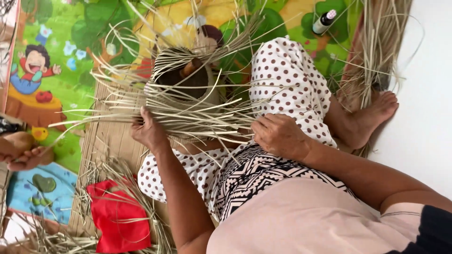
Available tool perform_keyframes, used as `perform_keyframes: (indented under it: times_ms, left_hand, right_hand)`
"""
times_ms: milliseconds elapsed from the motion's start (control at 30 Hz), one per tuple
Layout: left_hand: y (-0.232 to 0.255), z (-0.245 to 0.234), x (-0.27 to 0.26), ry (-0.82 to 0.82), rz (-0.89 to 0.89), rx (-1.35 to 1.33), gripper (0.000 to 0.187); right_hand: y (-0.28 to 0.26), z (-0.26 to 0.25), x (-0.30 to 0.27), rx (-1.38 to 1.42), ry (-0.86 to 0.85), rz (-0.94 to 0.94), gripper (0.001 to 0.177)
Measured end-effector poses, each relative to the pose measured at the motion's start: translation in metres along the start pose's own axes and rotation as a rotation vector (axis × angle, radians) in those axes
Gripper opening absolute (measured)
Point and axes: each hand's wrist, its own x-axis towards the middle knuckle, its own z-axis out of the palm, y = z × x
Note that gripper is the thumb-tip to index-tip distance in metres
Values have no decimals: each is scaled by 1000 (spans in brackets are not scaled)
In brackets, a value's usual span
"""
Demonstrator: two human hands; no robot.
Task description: A person is hand-weaving a hat using dried plant fibers, meticulously threading and pulling strands to build the structure.
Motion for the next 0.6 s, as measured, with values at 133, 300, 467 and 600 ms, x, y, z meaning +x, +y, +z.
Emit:
perform_keyframes:
  times_ms: [133,300,467,600]
  left_hand:
    - [-11,2,3,23,24,66,27]
    - [-11,5,2,58,69,76,25]
    - [13,6,-8,85,-12,-18,19]
    - [7,-2,-12,-91,-294,-211,28]
  right_hand:
    - [2,-12,8,179,126,-7,10]
    - [-13,-36,50,358,458,-204,22]
    - [21,-95,55,446,724,-248,18]
    - [90,-119,10,-9,269,301,9]
